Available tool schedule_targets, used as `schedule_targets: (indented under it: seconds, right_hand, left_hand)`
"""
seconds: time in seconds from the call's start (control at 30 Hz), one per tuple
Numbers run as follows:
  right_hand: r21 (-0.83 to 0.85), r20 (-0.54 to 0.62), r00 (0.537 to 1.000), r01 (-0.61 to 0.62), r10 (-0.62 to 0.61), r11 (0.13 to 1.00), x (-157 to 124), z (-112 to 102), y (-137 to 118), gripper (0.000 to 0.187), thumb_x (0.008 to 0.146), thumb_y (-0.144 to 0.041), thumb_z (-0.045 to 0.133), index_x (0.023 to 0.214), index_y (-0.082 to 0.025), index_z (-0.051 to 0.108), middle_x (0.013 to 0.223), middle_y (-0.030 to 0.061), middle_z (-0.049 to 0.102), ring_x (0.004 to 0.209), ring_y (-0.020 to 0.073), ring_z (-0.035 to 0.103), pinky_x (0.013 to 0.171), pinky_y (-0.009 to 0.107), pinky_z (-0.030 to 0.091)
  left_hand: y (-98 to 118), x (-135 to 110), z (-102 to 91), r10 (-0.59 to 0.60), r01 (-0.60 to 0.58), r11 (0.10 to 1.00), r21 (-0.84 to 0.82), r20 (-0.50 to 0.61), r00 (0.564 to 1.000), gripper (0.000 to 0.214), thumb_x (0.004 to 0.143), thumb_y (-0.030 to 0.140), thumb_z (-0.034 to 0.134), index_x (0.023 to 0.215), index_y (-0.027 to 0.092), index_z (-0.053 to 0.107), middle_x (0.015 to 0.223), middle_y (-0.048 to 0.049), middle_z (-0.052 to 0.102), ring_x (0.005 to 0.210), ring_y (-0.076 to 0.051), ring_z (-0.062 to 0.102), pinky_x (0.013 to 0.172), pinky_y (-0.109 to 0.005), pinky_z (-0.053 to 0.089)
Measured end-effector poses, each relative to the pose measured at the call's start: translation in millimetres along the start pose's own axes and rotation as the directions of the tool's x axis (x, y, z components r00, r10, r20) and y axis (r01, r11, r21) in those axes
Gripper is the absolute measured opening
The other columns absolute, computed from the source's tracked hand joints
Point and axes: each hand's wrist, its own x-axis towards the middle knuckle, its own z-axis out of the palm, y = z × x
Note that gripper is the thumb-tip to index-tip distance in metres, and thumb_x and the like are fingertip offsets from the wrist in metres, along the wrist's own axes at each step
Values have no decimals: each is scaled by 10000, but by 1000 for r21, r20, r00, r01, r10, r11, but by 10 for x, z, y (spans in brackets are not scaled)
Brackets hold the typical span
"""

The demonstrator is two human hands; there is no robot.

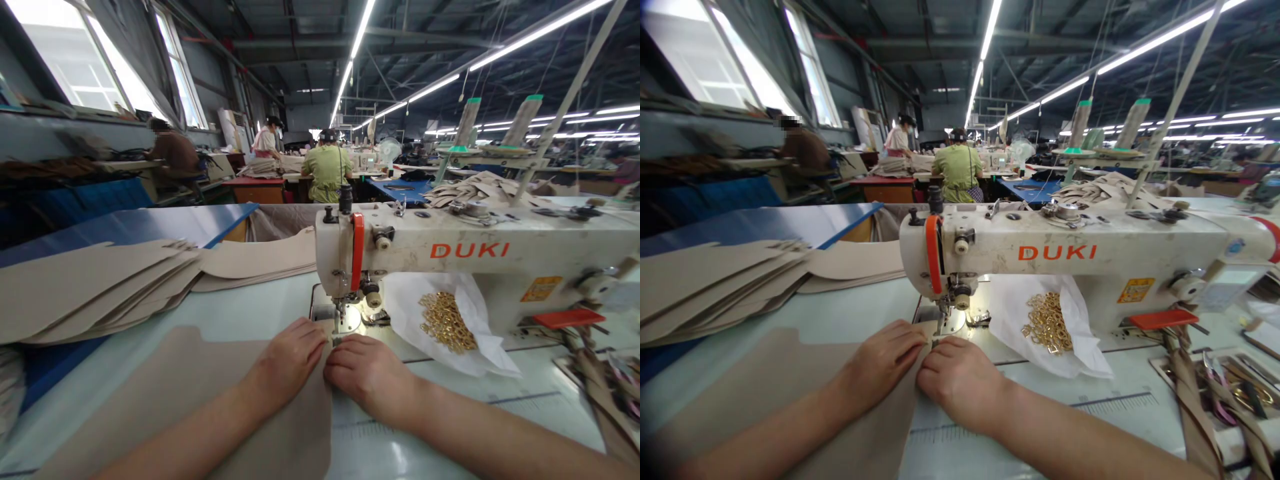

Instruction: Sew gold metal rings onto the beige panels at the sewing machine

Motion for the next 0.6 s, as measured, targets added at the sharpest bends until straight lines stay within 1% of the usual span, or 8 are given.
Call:
schedule_targets:
  seconds: [0.13, 0.33, 0.6]
  right_hand:
    - [23, -10, 1000, -2, 2, 1000, -3, -3, 2, 189, 917, -188, 476, 759, -158, 574, 799, 33, 628, 763, 160, 536, 823, 296, 419]
    - [14, -29, 1000, -8, 8, 1000, -3, 6, -12, 178, 906, -179, 483, 751, -162, 569, 791, 41, 620, 756, 166, 517, 800, 301, 420]
    - [-1, -28, 1000, -7, 7, 1000, 7, 17, -7, 177, 902, -197, 497, 747, -150, 569, 777, 32, 609, 751, 167, 505, 802, 303, 411]
  left_hand:
    - [-10, 18, 20, -5, 5, 1000, 2, 1, 1000, 237, 900, 125, 404, 760, 176, 588, 734, -28, 633, 708, -163, 564, 663, -277, 476]
    - [-16, 26, 42, 9, -9, 1000, 27, 15, 1000, 285, 922, 142, 367, 745, 173, 589, 734, -33, 628, 702, -161, 550, 664, -286, 480]
    - [-2, 38, 50, 53, -51, 996, 71, -13, 999, 322, 934, 137, 342, 721, 167, 582, 713, -27, 619, 679, -158, 545, 651, -283, 477]
